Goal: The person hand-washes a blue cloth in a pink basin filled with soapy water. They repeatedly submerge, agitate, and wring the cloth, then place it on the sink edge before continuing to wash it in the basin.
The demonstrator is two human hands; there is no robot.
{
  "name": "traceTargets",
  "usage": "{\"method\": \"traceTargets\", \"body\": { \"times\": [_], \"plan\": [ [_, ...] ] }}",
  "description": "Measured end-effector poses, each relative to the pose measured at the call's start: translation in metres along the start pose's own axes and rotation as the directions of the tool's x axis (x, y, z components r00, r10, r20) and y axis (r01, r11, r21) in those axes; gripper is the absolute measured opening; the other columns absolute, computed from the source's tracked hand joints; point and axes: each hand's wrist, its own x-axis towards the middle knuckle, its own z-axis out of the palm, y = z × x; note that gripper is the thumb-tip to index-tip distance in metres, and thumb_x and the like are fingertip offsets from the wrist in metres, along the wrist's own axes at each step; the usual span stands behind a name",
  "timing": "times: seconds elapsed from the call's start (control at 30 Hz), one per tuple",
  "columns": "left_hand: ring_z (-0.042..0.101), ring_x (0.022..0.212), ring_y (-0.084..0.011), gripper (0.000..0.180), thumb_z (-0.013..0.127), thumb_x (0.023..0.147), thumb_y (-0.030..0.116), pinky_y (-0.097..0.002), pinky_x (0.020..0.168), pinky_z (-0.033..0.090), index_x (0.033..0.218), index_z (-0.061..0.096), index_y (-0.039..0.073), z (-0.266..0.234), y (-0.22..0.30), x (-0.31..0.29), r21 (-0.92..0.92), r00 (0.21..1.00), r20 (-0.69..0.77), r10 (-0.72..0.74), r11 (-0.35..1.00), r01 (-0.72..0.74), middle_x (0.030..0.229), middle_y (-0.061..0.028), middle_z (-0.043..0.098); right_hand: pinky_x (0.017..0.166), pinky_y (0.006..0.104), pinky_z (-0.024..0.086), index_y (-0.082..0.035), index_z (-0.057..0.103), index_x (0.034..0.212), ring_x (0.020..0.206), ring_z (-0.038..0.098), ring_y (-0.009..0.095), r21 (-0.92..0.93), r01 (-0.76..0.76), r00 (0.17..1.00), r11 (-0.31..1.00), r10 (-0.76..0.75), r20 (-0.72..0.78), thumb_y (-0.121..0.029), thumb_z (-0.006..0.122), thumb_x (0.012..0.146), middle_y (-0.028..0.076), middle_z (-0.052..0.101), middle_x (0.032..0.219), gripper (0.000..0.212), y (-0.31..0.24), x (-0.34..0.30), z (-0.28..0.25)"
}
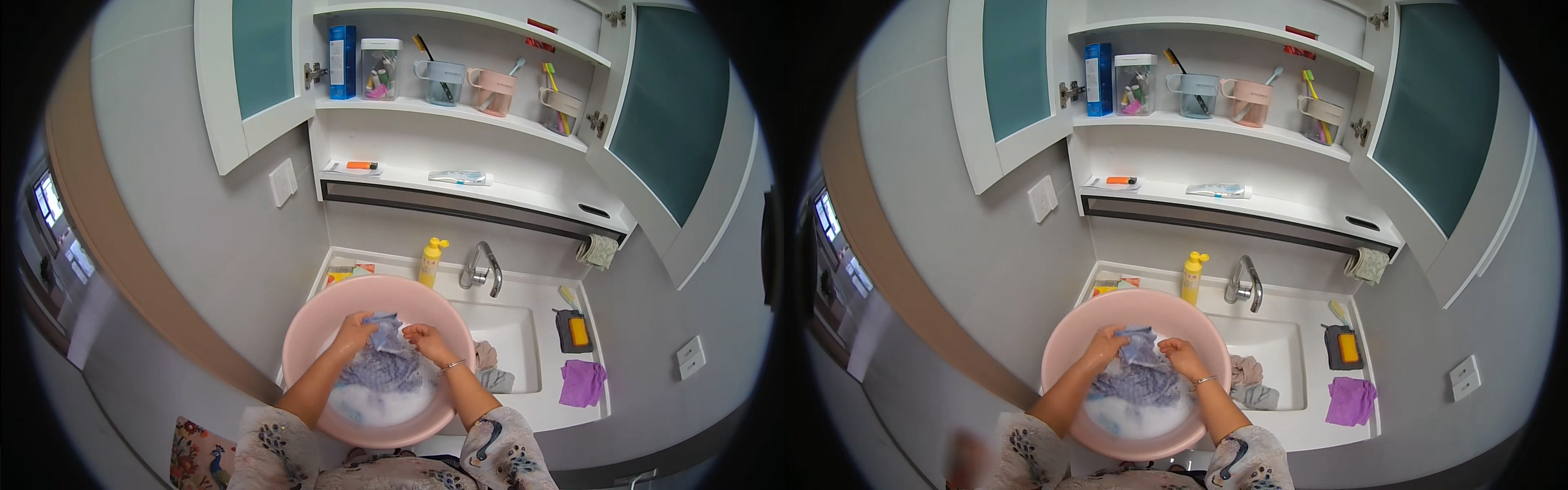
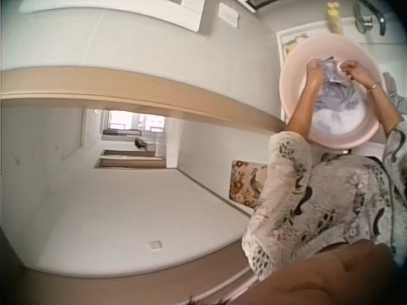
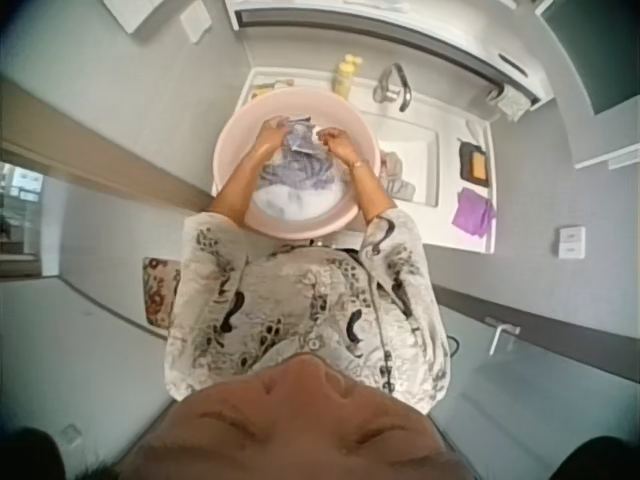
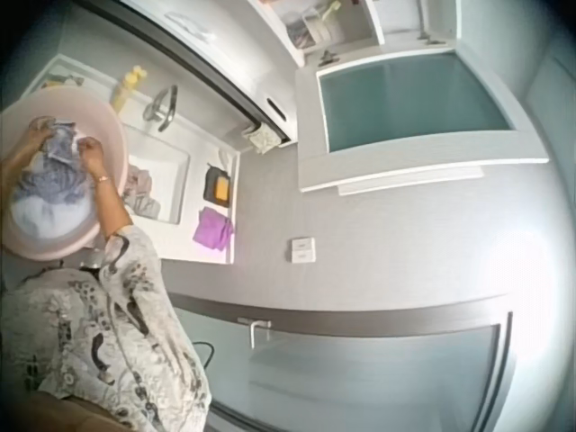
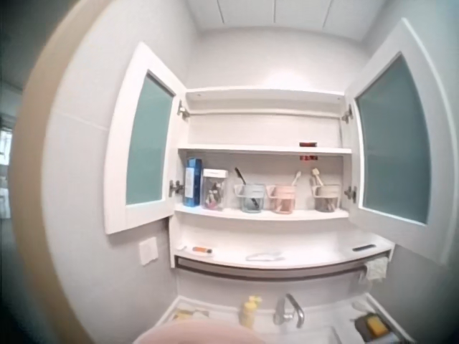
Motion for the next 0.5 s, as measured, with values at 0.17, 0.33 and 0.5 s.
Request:
{"method": "traceTargets", "body": {
  "times": [0.17,0.33,0.5],
  "plan": [
    [0.059,0.067,-0.0151,0.028,0.048,0.083,0.005,-0.0287,0.053,0.050,0.109,0.051,-0.004,0.003,0.094,-0.015,-0.466,0.987,0.141,0.080,0.885,-0.005,0.085,-0.0107,0.059,0.096,0.0319,0.034,-0.005,0.030,0.134,0.114,0.043,0.024,-0.233,0.223,0.961,0.946,-0.173,0.217,-0.010,0.066,0.068,0.013,0.045,0.125,0.075,0.024,0.009,-0.004],
    [0.061,0.079,-0.0221,0.028,0.043,0.085,0.002,-0.0337,0.064,0.052,0.111,0.042,-0.007,0.010,0.138,-0.021,-0.643,0.978,0.136,0.156,0.765,-0.032,0.094,-0.0159,0.058,0.099,0.0305,0.031,-0.001,0.034,0.130,0.114,0.043,0.022,-0.107,0.110,0.891,0.988,-0.051,0.451,-0.013,0.073,0.065,0.012,0.049,0.122,0.076,-0.018,-0.007,0.015],
    [0.061,0.085,-0.0260,0.025,0.040,0.085,0.003,-0.0390,0.073,0.052,0.108,0.046,-0.008,-0.004,0.149,-0.001,-0.737,0.953,0.040,0.299,0.653,-0.174,0.096,-0.0186,0.059,0.096,0.0305,0.034,0.002,0.040,0.125,0.110,0.047,0.021,0.074,-0.078,0.865,0.994,0.030,0.501,-0.020,0.075,0.065,0.012,0.052,0.118,0.073,-0.003,-0.002,0.038]
  ]
}}
